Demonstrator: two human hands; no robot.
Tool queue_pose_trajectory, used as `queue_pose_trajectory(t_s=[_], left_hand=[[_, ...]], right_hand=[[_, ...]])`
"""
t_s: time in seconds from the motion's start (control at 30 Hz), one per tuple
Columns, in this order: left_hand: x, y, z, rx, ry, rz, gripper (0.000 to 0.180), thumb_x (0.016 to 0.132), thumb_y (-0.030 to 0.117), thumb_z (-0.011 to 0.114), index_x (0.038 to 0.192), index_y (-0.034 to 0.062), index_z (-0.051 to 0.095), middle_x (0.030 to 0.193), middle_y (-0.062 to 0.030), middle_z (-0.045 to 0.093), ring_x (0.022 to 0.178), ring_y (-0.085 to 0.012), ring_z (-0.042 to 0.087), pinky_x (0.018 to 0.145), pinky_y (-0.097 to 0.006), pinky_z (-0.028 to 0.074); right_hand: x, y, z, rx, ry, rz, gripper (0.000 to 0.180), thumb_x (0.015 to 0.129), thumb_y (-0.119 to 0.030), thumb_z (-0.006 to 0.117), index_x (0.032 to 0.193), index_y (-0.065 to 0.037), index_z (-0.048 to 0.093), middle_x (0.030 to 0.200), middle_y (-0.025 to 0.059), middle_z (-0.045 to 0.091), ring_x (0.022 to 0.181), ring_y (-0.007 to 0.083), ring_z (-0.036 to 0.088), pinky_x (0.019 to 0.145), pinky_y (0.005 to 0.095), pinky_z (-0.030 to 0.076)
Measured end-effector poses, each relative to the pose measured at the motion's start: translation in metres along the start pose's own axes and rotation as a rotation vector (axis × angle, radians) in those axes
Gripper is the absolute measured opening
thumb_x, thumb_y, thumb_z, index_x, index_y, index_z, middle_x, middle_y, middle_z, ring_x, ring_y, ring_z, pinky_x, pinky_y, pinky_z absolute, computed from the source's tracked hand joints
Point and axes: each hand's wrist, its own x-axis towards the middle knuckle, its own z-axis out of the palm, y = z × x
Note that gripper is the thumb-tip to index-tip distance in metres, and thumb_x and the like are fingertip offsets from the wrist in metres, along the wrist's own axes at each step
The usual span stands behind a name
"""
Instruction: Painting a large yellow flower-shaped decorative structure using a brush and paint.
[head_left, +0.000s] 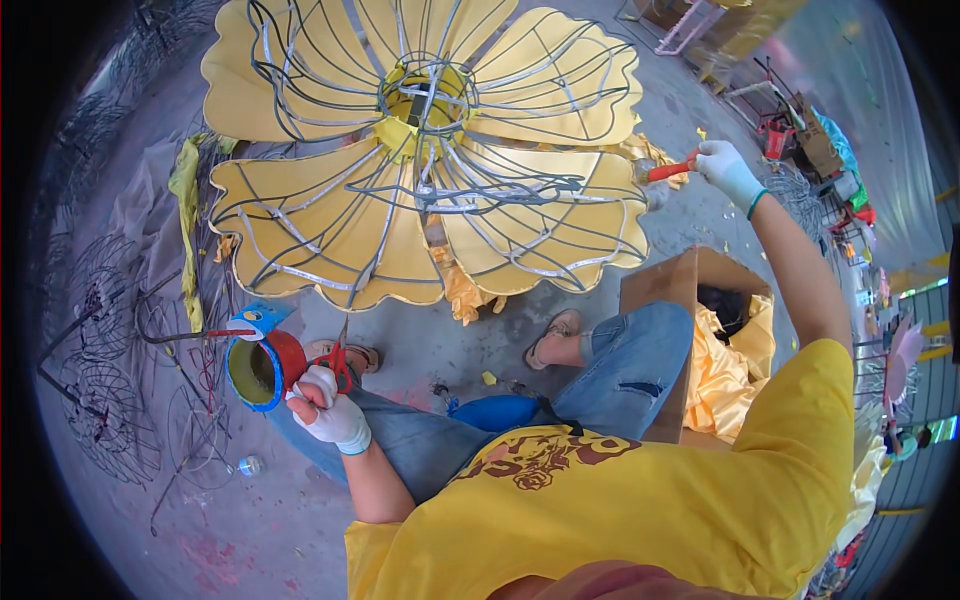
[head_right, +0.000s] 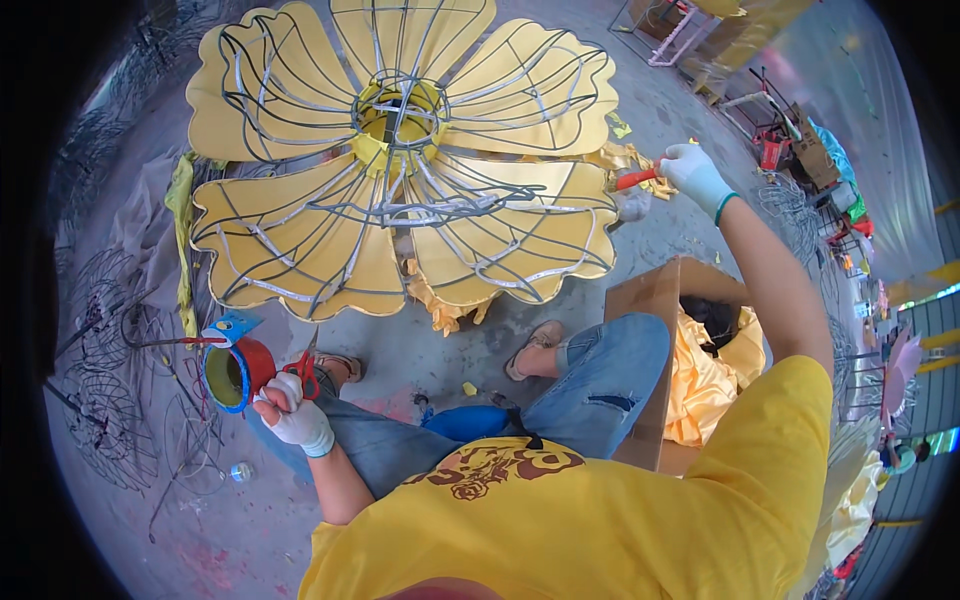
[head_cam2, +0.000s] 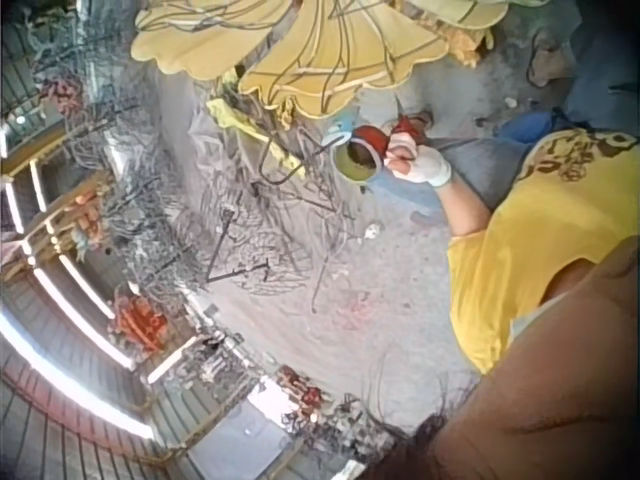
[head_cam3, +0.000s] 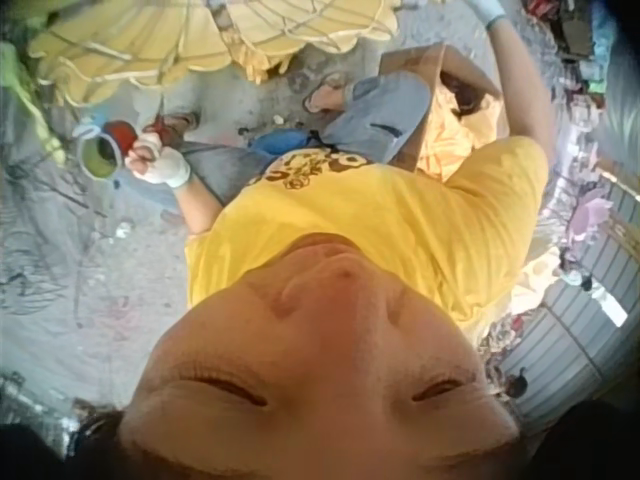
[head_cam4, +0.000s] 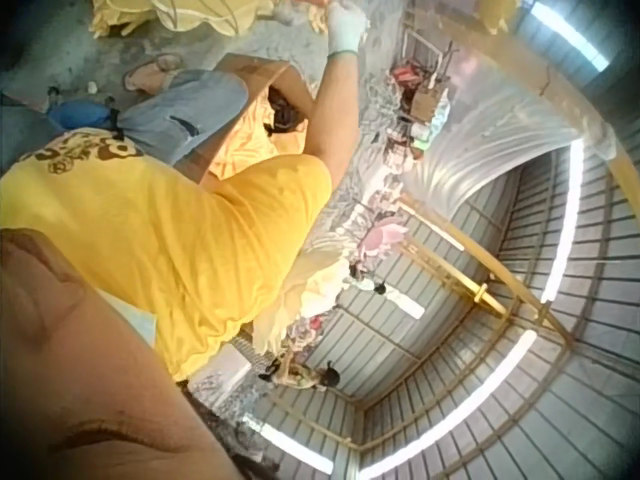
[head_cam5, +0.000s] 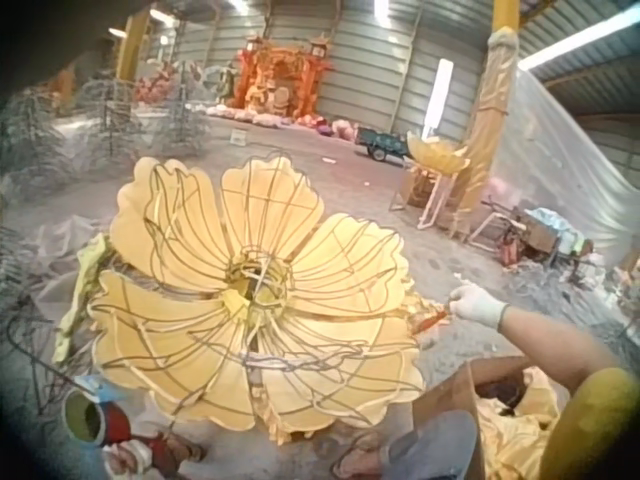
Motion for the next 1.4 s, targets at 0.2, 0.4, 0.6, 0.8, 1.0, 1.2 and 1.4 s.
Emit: queue_pose_trajectory(t_s=[0.2,0.4,0.6,0.8,1.0,1.2,1.4], left_hand=[[-0.003,0.002,-0.002,0.002,-0.008,0.001,0.048,0.094,0.041,0.038,0.057,0.0123,0.029,0.051,0.0009,0.027,0.050,-0.0122,0.028,0.052,-0.027,0.023],[-0.003,0.001,-0.004,-0.007,-0.025,-0.021,0.048,0.093,0.041,0.038,0.056,0.0125,0.028,0.051,0.0005,0.028,0.050,-0.0124,0.029,0.051,-0.027,0.023],[0.007,0.008,-0.004,-0.082,-0.015,-0.011,0.048,0.093,0.040,0.039,0.056,0.0122,0.028,0.050,0.0009,0.028,0.048,-0.0117,0.027,0.050,-0.027,0.022],[0.036,0.008,-0.020,-0.097,-0.013,-0.067,0.046,0.094,0.039,0.039,0.057,0.0135,0.028,0.049,0.0025,0.024,0.047,-0.0110,0.024,0.048,-0.026,0.019],[0.035,-0.002,-0.020,-0.072,0.024,-0.097,0.047,0.094,0.039,0.039,0.056,0.0133,0.028,0.048,0.0028,0.025,0.046,-0.0103,0.022,0.046,-0.027,0.018],[0.034,-0.001,-0.019,-0.069,-0.010,-0.093,0.047,0.094,0.039,0.040,0.056,0.0126,0.029,0.048,0.0025,0.025,0.045,-0.0099,0.021,0.046,-0.027,0.017],[0.032,0.000,-0.016,-0.074,-0.016,-0.098,0.048,0.094,0.039,0.040,0.055,0.0120,0.029,0.048,0.0022,0.025,0.045,-0.0097,0.022,0.045,-0.026,0.017]], right_hand=[[-0.029,0.036,0.019,0.427,0.026,0.088,0.009,0.079,-0.010,0.059,0.085,-0.003,0.061,0.058,-0.0018,0.049,0.045,0.0051,0.041,0.040,0.0207,0.028],[-0.029,0.045,0.060,0.621,0.045,0.182,0.012,0.082,-0.014,0.059,0.089,-0.005,0.059,0.062,-0.0011,0.052,0.046,0.0048,0.043,0.039,0.0198,0.031],[-0.047,0.046,0.057,0.818,0.189,0.164,0.014,0.083,-0.011,0.051,0.092,-0.005,0.058,0.065,0.0020,0.056,0.046,0.0065,0.045,0.039,0.0201,0.035],[-0.074,0.082,0.061,0.957,0.420,0.113,0.015,0.086,-0.019,0.055,0.093,-0.006,0.056,0.065,0.0022,0.056,0.047,0.0053,0.045,0.039,0.0193,0.034],[-0.077,0.066,0.094,0.885,0.423,0.125,0.015,0.087,-0.022,0.057,0.093,-0.008,0.055,0.065,0.0022,0.056,0.048,0.0058,0.045,0.039,0.0193,0.034],[-0.087,0.049,0.101,0.547,0.485,-0.212,0.015,0.087,-0.022,0.057,0.088,-0.008,0.052,0.063,0.0027,0.055,0.046,0.0065,0.045,0.040,0.0201,0.036],[-0.097,0.050,0.092,0.972,0.517,0.082,0.015,0.089,-0.021,0.054,0.088,-0.006,0.053,0.064,0.0038,0.055,0.046,0.0077,0.046,0.039,0.0219,0.038]])
